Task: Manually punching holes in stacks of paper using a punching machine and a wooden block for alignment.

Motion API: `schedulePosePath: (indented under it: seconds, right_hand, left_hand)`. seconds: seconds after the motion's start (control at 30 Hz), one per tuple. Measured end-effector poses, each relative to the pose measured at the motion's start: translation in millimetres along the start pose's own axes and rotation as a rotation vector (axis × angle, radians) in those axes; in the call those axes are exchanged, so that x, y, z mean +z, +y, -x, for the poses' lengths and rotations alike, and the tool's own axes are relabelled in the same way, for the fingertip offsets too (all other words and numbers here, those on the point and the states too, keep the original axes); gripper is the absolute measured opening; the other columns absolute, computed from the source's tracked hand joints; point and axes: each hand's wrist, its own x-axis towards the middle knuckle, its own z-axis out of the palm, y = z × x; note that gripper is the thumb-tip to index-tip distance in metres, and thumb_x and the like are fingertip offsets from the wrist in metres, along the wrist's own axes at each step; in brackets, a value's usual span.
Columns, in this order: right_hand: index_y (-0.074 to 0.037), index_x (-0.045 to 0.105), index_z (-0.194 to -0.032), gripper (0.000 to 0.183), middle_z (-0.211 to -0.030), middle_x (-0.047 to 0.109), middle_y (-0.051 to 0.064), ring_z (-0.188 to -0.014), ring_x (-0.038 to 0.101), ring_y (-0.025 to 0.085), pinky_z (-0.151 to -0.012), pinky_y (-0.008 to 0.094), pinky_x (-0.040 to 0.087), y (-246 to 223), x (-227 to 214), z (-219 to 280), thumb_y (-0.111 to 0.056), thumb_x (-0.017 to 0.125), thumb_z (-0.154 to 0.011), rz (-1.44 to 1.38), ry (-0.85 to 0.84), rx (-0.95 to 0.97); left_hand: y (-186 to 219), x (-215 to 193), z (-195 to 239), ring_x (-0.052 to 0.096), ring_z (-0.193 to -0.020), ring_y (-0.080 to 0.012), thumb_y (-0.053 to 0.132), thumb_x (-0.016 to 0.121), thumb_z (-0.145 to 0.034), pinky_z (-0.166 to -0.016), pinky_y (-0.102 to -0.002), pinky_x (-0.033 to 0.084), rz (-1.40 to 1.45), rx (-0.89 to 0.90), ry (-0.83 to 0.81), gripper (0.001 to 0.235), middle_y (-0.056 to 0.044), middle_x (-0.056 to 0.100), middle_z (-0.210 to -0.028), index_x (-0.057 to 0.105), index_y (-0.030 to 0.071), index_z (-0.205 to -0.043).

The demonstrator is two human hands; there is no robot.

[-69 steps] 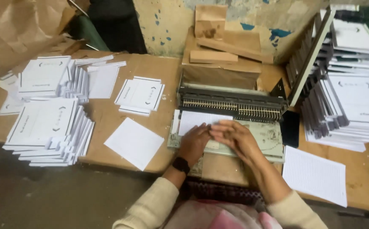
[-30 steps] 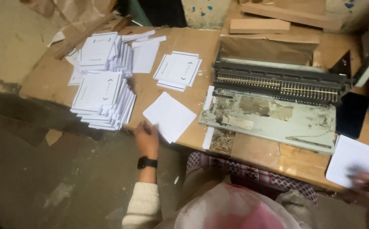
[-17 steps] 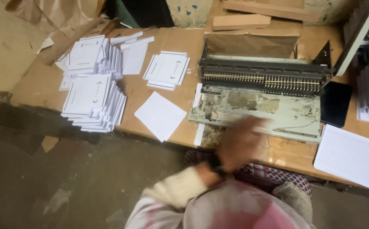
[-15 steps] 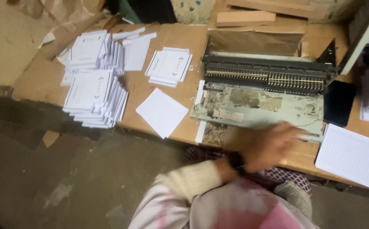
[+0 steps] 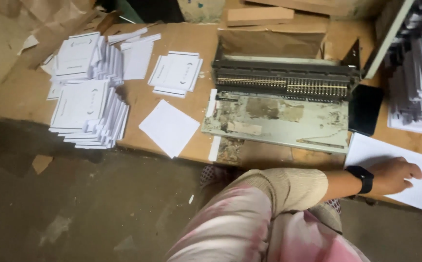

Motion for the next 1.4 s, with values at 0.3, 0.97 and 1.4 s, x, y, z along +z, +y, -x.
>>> schedulePosePath:
  seconds: [0.3,0.97,1.4]
  right_hand:
    - [-0.015,0.058,-0.116,0.026,-0.103,0.057,0.001,-0.083,0.052,0.015,-0.072,0.033,0.040,-185.4,12.9,99.8,-0.038,0.063,-0.106,-0.060,-0.054,-0.042]
    - [-0.011,0.065,-0.086,0.017,-0.067,0.059,0.008,-0.068,0.063,0.030,-0.063,0.039,0.049,-300.0,7.7,162.2,-0.026,0.073,-0.085,0.379,0.133,-0.469]
    - [-0.009,0.063,-0.084,0.021,-0.065,0.056,0.010,-0.064,0.061,0.031,-0.060,0.038,0.048,-304.5,8.7,162.1,-0.027,0.074,-0.084,0.405,0.142,-0.496]
  left_hand:
    - [121.1,-113.8,55.3,0.031,-0.051,-0.0164,0.054,0.039,-0.068,-0.050,-0.036,0.019,0.069,0.010,0.048,0.037,0.002,0.027,-0.052,0.020,0.023,-0.059]
    - [46.2,-51.8,38.4,0.062,-0.082,-0.0222,0.038,0.083,-0.078,-0.069,-0.035,0.059,0.779,-0.387,0.147,0.052,-0.013,0.053,-0.094,0.058,0.000,-0.104]
    - [30.1,-43.9,33.7,0.065,-0.079,-0.0224,0.036,0.080,-0.082,-0.069,-0.035,0.058,0.778,-0.351,0.127,0.044,-0.013,0.055,-0.087,0.060,-0.001,-0.097]
